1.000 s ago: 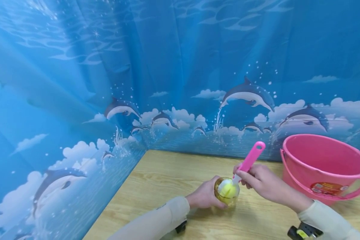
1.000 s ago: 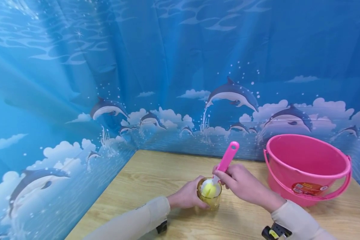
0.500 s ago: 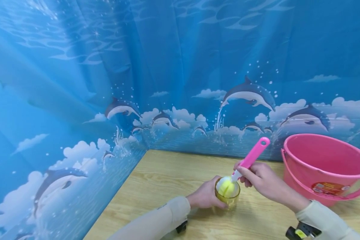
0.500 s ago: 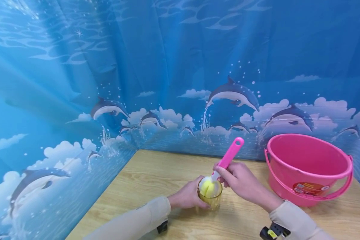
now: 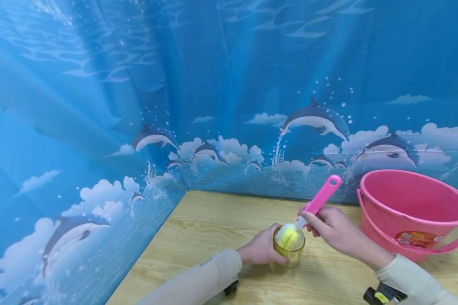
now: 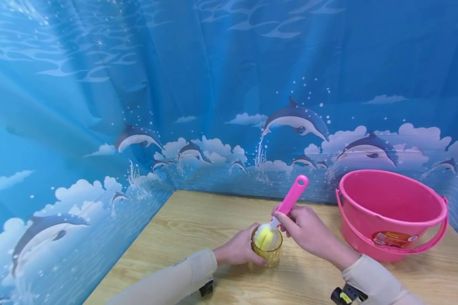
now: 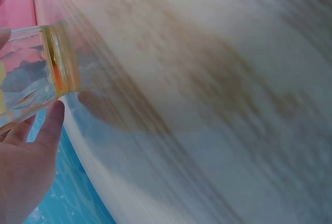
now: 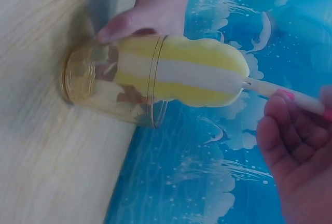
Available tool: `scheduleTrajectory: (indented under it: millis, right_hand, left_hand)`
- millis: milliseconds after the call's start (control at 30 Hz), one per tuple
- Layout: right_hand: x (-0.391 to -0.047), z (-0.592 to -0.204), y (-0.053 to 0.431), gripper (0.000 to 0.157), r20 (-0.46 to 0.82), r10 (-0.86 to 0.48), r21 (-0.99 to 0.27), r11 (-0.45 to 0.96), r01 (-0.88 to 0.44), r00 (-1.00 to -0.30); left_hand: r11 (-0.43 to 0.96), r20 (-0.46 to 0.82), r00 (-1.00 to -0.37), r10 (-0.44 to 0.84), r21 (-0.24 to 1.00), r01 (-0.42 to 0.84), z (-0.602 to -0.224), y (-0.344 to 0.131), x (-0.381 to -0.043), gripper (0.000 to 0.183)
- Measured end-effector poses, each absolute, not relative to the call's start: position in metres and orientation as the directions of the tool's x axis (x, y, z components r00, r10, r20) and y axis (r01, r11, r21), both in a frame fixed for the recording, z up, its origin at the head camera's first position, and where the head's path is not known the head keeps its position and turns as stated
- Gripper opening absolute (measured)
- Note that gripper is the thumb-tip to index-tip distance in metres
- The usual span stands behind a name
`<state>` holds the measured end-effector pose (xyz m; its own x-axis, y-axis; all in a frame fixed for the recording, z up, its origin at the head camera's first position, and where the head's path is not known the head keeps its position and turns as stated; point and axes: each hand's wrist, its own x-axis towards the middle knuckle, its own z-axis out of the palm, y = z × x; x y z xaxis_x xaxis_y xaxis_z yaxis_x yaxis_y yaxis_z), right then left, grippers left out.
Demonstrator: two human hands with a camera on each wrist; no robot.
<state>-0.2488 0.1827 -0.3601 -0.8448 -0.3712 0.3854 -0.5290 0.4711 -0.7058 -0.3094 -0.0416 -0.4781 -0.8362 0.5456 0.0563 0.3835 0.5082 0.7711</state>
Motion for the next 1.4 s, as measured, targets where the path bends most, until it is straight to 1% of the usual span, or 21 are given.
scheduleTrajectory:
  millis: [233, 433, 833, 933, 1133, 1333, 1400]
  right_hand:
    - [-0.246, -0.352, 0.188, 0.028, 0.419, -0.325, -0.661, 0.532, -0.53, -0.848]
    - [-0.242, -0.345, 0.195, 0.03, 0.46, -0.287, -0.626, 0.566, -0.536, -0.84]
    - [-0.239, -0.345, 0.201, 0.028, 0.453, -0.272, -0.629, 0.578, -0.52, -0.849]
    - [-0.238, -0.344, 0.203, 0.028, 0.476, -0.259, -0.634, 0.561, -0.532, -0.841]
    - [-0.235, -0.344, 0.214, 0.024, 0.566, -0.176, -0.619, 0.555, -0.556, -0.806]
    - [-0.23, -0.351, 0.227, 0.022, 0.586, -0.11, -0.618, 0.579, -0.531, -0.803]
    - [-0.23, -0.354, 0.232, 0.02, 0.604, -0.1, -0.604, 0.59, -0.536, -0.791]
  left_hand:
    - [0.534, 0.03, -0.841, 0.54, 0.76, 0.37, -0.477, -0.042, -0.31, 0.079]
    - [0.529, 0.044, -0.845, 0.533, 0.762, 0.374, -0.478, -0.044, -0.306, 0.082]
    - [0.532, 0.041, -0.853, 0.521, 0.765, 0.362, -0.476, -0.045, -0.305, 0.08]
    - [0.525, 0.045, -0.848, 0.527, 0.768, 0.367, -0.477, -0.045, -0.305, 0.079]
    - [0.474, 0.061, -0.827, 0.559, 0.795, 0.379, -0.477, -0.043, -0.305, 0.072]
    - [0.472, 0.047, -0.828, 0.559, 0.803, 0.364, -0.477, -0.043, -0.304, 0.073]
    - [0.476, 0.044, -0.829, 0.558, 0.801, 0.363, -0.476, -0.043, -0.304, 0.073]
